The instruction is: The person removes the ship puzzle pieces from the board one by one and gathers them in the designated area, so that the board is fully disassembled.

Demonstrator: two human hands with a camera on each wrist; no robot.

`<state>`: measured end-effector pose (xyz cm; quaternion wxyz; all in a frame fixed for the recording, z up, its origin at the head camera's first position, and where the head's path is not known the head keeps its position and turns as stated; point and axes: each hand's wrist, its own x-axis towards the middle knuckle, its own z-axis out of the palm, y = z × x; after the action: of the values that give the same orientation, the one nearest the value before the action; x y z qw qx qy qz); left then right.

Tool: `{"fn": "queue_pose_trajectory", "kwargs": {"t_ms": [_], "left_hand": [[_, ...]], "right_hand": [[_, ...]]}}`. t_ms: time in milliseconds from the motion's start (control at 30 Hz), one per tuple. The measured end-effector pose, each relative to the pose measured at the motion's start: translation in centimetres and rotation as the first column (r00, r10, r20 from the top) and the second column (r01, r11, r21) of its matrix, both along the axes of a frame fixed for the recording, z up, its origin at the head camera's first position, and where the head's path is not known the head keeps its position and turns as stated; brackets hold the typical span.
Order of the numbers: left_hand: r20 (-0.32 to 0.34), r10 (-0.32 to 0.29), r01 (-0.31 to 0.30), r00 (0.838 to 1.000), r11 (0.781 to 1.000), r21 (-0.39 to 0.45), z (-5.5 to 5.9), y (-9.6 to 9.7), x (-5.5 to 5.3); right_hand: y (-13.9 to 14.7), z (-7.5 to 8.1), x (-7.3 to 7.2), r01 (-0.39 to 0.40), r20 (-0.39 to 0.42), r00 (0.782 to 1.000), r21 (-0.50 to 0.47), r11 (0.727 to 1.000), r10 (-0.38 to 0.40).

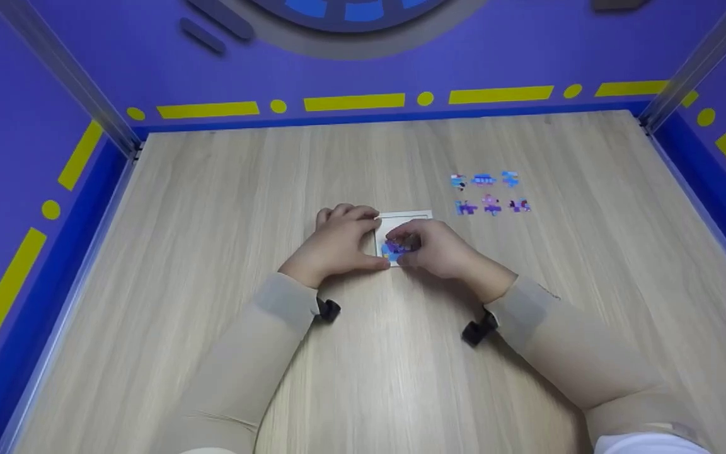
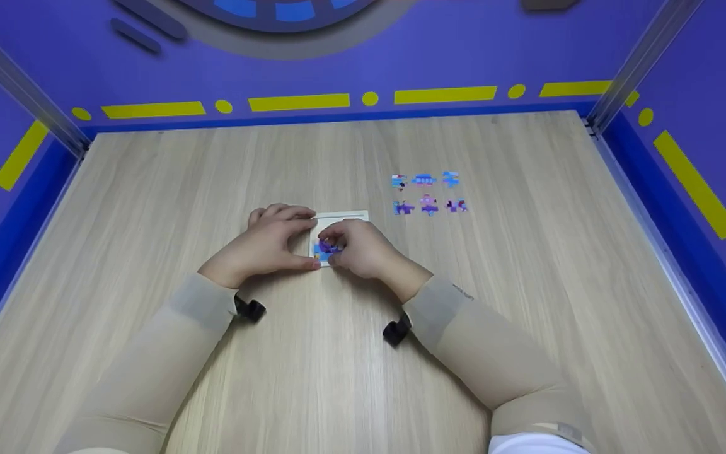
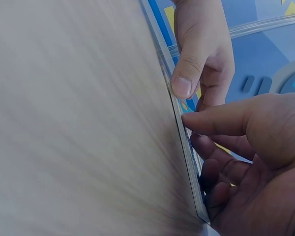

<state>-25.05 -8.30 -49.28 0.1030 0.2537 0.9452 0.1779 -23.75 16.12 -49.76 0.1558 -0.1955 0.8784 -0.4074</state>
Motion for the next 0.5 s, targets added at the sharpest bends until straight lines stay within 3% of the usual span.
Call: {"fn": "queue_pose_trajectory", "kwargs": {"t_ms": [500], "left_hand": [[0.003,0.002,-0.002,1.0,1.0,-0.001,-0.15,-0.01,0.0]], "right_hand": [[0.03,0.02,0.0,-0.027,-0.043,0.999,0.034,0.999,0.028]]}}
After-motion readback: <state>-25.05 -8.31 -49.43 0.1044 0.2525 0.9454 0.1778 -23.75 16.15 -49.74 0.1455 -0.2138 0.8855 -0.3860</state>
